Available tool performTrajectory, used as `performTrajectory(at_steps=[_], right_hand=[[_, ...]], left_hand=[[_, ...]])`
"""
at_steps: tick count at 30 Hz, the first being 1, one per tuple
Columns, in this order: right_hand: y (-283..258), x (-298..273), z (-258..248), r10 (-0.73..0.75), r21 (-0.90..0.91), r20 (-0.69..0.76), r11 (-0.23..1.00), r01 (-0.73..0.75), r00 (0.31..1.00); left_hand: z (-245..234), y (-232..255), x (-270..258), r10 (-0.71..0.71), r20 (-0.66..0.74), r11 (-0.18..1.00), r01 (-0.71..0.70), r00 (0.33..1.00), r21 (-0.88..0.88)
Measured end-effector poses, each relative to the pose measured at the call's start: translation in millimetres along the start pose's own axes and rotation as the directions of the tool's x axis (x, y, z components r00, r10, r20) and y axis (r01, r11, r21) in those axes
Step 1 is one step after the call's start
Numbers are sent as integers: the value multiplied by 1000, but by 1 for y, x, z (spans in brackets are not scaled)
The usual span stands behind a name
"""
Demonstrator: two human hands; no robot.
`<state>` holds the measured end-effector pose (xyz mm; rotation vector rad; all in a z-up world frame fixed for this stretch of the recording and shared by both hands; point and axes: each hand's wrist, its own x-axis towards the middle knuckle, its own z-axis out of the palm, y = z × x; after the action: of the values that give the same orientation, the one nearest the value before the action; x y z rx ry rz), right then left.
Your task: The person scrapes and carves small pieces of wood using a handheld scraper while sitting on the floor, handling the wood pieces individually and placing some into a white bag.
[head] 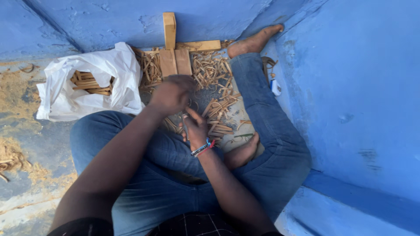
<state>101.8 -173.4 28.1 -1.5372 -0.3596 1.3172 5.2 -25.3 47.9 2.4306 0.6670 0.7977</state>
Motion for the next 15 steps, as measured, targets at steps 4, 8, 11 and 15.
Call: performTrajectory(at_steps=[4, 8, 11, 15], right_hand=[[7, 2, -6, -55, 31, 63, 998, 54, 996], [6, 16, -12, -29, 6, 81, 1000, 29, 996], [-3, 43, -10, -69, 28, 107, 997, 66, 992], [-16, 77, -6, -82, 28, 128, 996, 79, 988]], left_hand=[[12, 6, 14, -4, 299, 1000, 4, 954, 0], [25, -8, 24, -35, 314, 999, 21, 949, 48], [28, -26, 40, -51, 235, 998, 40, 971, 51], [26, -45, 61, -93, 180, 986, 66, 979, 154]])
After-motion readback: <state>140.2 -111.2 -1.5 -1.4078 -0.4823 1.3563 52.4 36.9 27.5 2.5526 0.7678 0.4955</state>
